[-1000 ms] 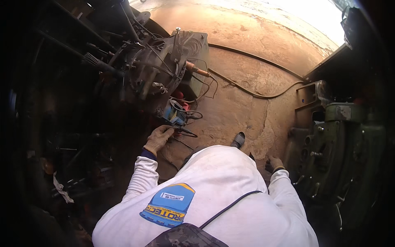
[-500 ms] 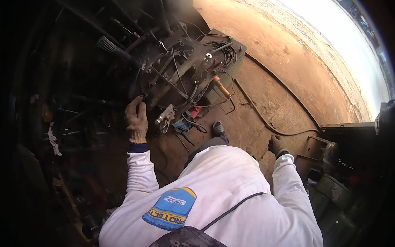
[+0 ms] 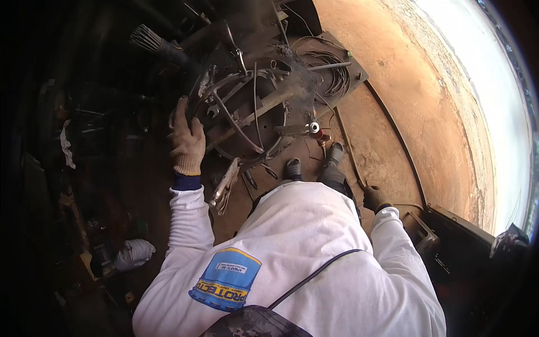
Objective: The person uses a welding tool to join metal components on a large industrial frame, periodically adjusting the alignment and using a clamp to secure parts.
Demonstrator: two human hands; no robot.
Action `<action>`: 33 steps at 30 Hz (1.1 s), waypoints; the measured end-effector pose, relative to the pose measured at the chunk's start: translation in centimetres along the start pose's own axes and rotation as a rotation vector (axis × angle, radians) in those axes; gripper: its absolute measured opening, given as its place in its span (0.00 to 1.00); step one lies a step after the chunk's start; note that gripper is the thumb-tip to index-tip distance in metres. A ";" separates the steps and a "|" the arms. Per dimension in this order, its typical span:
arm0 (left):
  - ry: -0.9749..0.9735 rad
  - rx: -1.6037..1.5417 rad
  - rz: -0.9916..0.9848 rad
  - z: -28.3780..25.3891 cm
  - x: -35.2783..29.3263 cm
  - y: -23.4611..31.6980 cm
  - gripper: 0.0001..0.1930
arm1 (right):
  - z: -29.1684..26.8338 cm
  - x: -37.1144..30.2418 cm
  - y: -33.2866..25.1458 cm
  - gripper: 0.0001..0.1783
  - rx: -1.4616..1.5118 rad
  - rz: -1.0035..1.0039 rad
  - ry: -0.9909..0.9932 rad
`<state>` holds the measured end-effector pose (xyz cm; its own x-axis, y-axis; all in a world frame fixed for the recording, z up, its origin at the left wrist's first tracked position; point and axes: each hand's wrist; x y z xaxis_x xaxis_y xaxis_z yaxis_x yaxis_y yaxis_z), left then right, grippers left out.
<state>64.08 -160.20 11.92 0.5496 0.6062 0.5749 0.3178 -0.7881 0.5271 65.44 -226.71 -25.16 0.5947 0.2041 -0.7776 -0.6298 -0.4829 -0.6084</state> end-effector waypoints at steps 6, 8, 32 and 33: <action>-0.220 0.244 0.025 -0.2 0.1 -0.6 0.24 | -3.0 6.8 -9.1 0.04 0.023 -0.111 -0.308; -0.220 0.273 0.025 -0.8 -0.1 -0.6 0.24 | -1.3 7.1 -15.9 0.06 0.451 0.371 -0.211; -0.286 0.187 -0.189 -0.8 3.6 1.0 0.15 | 0.7 8.4 -22.9 0.10 0.154 0.315 0.004; -0.291 0.179 -0.218 -1.1 3.5 1.1 0.15 | 1.2 7.5 -22.4 0.10 0.123 0.306 -0.004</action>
<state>65.55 -158.82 15.22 0.6418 0.7261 0.2468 0.5667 -0.6658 0.4853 83.38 -213.33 -17.53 0.3665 0.0693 -0.9278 -0.8347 -0.4161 -0.3608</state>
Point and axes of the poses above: each hand's wrist, its own x-axis towards the middle knuckle, its own z-axis out of the palm, y = z × x, and after that the axes turned 15 degrees about y, right-handed
